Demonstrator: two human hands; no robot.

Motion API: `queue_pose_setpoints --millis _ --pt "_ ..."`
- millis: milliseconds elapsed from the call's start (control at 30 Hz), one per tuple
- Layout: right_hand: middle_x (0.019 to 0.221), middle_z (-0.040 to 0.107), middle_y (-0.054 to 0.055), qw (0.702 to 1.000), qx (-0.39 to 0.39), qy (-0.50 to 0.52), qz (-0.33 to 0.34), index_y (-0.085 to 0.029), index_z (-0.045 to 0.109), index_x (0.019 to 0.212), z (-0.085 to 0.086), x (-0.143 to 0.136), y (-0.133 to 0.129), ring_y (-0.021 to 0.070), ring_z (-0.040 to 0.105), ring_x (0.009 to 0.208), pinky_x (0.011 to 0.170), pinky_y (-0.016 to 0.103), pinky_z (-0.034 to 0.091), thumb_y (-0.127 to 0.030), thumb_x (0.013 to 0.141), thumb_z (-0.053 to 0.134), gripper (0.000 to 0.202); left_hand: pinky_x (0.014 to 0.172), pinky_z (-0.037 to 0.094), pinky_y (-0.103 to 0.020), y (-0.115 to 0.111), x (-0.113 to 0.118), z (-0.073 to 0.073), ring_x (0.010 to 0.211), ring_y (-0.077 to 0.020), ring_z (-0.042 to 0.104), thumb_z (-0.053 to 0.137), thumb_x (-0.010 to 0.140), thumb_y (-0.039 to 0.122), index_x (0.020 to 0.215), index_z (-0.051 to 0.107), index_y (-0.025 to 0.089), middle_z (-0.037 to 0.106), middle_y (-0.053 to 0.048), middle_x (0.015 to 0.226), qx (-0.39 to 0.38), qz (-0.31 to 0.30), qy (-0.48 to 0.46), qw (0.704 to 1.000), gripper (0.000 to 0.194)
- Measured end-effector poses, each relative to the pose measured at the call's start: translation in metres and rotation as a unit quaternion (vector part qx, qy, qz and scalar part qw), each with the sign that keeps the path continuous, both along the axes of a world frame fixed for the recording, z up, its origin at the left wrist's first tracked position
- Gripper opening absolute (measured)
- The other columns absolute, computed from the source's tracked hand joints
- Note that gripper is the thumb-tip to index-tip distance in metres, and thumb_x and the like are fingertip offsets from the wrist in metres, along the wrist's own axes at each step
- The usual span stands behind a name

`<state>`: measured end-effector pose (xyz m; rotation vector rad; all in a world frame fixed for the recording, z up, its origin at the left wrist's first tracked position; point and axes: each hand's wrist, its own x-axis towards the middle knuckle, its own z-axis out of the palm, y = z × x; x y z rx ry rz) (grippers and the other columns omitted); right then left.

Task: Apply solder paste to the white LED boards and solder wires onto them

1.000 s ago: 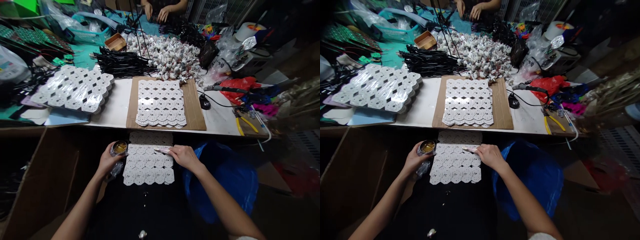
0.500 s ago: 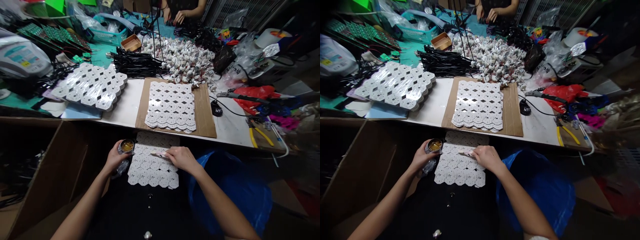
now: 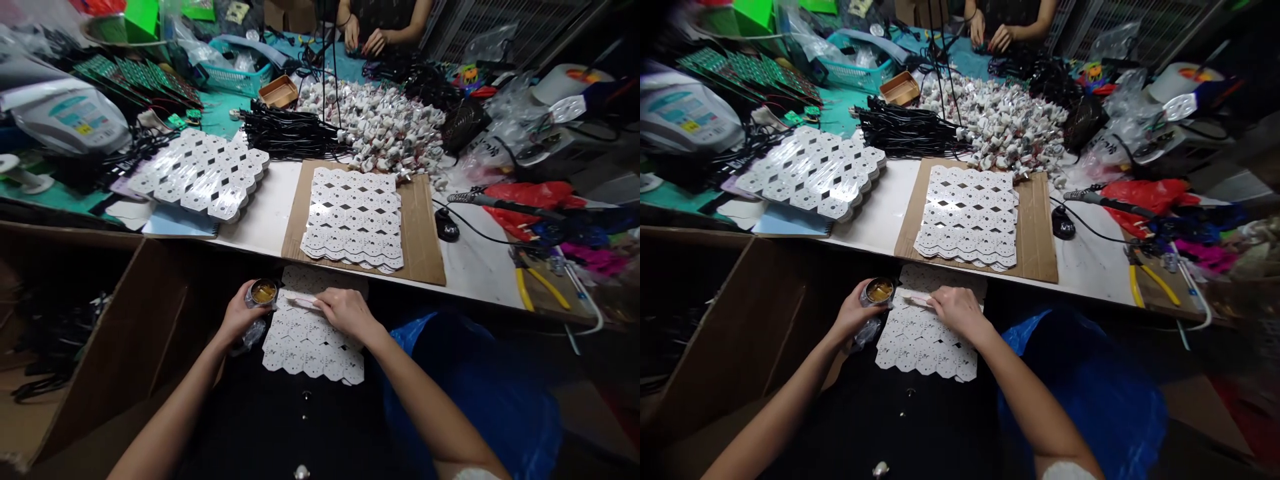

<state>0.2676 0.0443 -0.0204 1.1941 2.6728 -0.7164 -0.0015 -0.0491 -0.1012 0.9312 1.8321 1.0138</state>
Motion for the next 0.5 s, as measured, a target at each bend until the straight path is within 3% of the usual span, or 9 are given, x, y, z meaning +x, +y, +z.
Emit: queue_pose_setpoints --millis 233,500 --pt "0.098 0.075 0.005 0.999 0.002 -0.023 0.036 -0.021 0.074 0.101 0.003 -0.025 -0.002 0.0180 0.067 0.082 0.062 0.025 0.038 -0.037 0.103 0.046 0.033 0.099 0.050 -0.040 -0.006 0.005 -0.003 0.106 -0.0269 0.067 0.090 0.051 0.032 0.118 0.063 0.017 0.072 -0.009 0.111 -0.036 0.118 -0.058 0.991 0.074" --pt "0.091 0.074 0.006 0.995 -0.018 0.007 0.099 -0.019 0.073 0.092 0.002 -0.015 -0.043 0.0165 0.066 0.078 0.060 0.024 0.035 -0.034 0.102 0.047 0.032 0.102 0.049 -0.043 -0.004 0.008 0.002 0.107 -0.0282 0.067 0.090 0.050 0.029 0.117 0.063 0.017 0.072 -0.009 0.111 -0.014 0.113 -0.043 0.992 0.073"
